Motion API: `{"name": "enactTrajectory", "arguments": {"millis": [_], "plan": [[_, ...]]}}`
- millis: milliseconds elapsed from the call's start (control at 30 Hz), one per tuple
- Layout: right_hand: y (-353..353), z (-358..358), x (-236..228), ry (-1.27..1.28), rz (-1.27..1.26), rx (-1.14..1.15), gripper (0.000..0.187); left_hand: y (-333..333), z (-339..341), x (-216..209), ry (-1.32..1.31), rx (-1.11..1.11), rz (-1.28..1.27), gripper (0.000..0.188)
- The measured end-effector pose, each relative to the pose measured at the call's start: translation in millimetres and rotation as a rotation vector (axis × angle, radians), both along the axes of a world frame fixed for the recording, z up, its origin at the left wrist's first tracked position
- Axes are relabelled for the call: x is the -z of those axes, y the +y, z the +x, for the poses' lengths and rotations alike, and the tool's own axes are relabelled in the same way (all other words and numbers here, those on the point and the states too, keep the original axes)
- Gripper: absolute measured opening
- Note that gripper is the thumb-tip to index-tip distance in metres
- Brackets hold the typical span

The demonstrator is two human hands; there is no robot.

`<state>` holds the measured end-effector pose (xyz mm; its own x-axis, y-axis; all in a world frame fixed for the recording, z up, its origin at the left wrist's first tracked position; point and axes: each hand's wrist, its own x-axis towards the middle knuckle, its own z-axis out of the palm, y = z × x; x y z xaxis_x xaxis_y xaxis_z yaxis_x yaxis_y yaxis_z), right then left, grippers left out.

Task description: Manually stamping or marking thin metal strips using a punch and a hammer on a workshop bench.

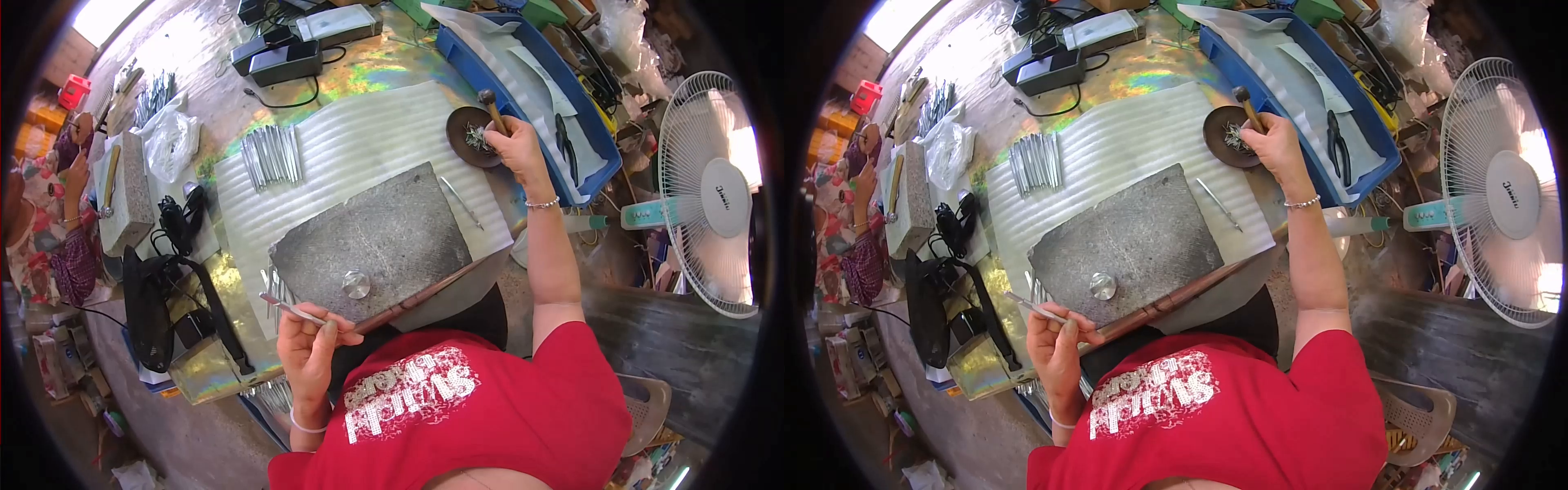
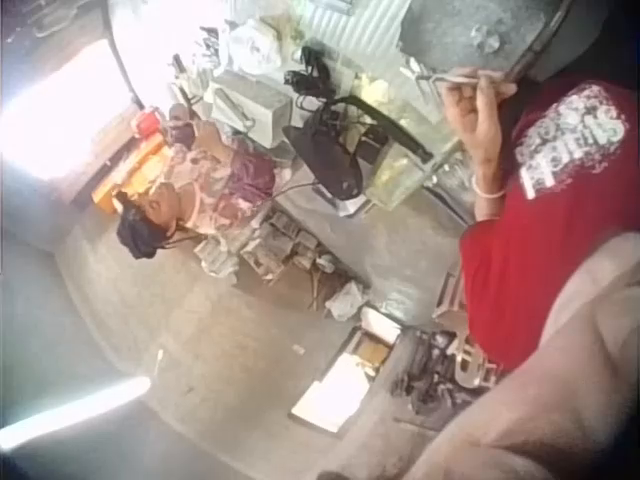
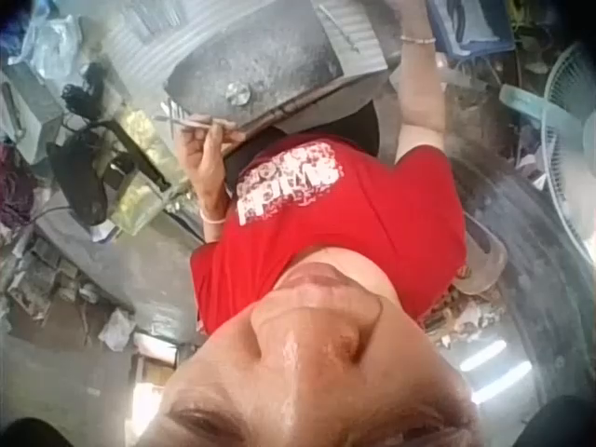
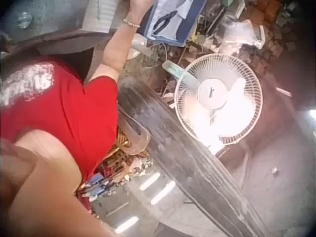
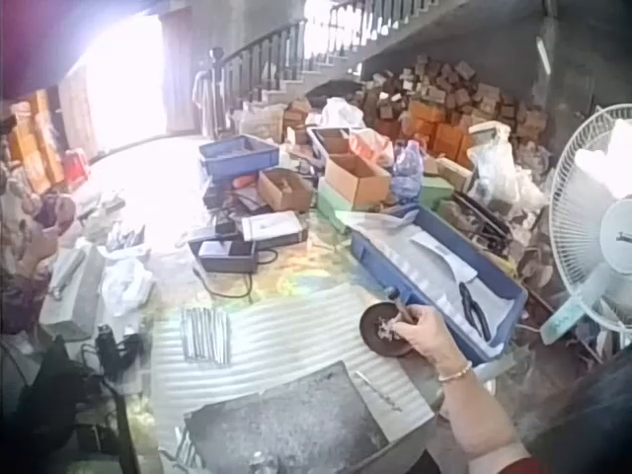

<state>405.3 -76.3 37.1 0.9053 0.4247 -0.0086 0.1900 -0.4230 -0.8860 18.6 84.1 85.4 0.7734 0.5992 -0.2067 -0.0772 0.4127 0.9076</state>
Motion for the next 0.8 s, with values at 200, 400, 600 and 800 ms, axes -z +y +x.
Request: {"name": "enactTrajectory", "arguments": {"millis": [200, 400, 600, 800], "plan": [[4, -2, 1, 0.080, 0.146, -0.007, 0.004, -2, -5, 1, 0.005, 0.009, 0.006, 0.018], [7, -13, -10, 0.159, 0.193, 0.003, 0.005, -5, -9, 1, -0.011, 0.019, -0.042, 0.020], [8, -9, -4, 0.132, 0.219, 0.008, 0.007, -6, -8, -5, -0.026, 0.080, -0.063, 0.023], [2, -2, 5, 0.117, 0.188, 0.017, 0.007, -8, -11, -2, -0.019, 0.095, -0.061, 0.021]]}}
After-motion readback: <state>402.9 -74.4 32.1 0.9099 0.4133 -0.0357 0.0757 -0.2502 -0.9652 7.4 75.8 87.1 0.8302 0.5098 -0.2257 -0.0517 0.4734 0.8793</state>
